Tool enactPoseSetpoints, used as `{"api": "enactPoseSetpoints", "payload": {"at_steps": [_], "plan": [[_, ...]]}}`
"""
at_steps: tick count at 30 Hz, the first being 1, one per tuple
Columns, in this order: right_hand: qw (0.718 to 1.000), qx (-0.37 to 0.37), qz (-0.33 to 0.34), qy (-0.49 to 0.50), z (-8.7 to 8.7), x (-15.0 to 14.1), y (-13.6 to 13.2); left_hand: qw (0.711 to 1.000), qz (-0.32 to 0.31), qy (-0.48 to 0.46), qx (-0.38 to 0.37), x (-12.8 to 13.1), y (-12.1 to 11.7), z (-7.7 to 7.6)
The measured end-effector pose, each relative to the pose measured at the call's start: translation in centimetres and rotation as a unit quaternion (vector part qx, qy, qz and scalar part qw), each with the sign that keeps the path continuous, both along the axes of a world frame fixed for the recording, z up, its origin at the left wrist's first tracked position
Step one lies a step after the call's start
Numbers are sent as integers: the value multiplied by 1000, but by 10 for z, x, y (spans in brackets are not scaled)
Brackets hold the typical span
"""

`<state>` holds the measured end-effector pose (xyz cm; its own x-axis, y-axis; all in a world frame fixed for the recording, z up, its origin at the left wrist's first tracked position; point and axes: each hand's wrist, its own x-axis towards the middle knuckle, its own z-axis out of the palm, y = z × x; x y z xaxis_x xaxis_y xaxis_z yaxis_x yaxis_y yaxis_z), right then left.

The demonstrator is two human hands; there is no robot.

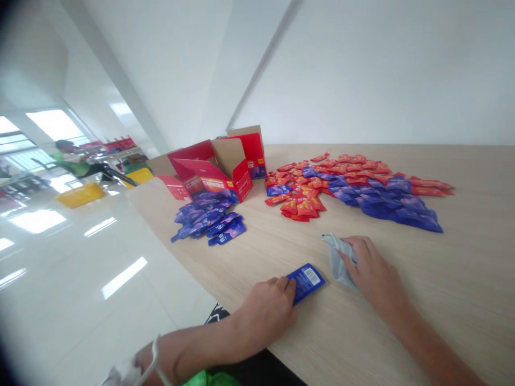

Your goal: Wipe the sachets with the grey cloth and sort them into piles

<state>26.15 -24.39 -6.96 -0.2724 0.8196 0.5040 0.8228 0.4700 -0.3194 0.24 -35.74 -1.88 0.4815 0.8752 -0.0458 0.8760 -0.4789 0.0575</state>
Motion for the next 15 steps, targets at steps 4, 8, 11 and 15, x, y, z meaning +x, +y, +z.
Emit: {"api": "enactPoseSetpoints", "payload": {"at_steps": [4, 8, 11, 15], "plan": [[1000, -4, 12, 12, -2, -2, 0, 999, -21, 16, 24, -5, 10, -3], [1000, -8, 9, 17, -2, -3, -1, 998, -7, 7, 56, -26, 17, -2], [999, -18, 12, 29, -5, -1, 2, 996, 8, -11, 88, -58, 20, 6], [998, -23, 20, 51, -11, 2, 8, 986, 60, -29, 150, -134, 26, 33]]}}
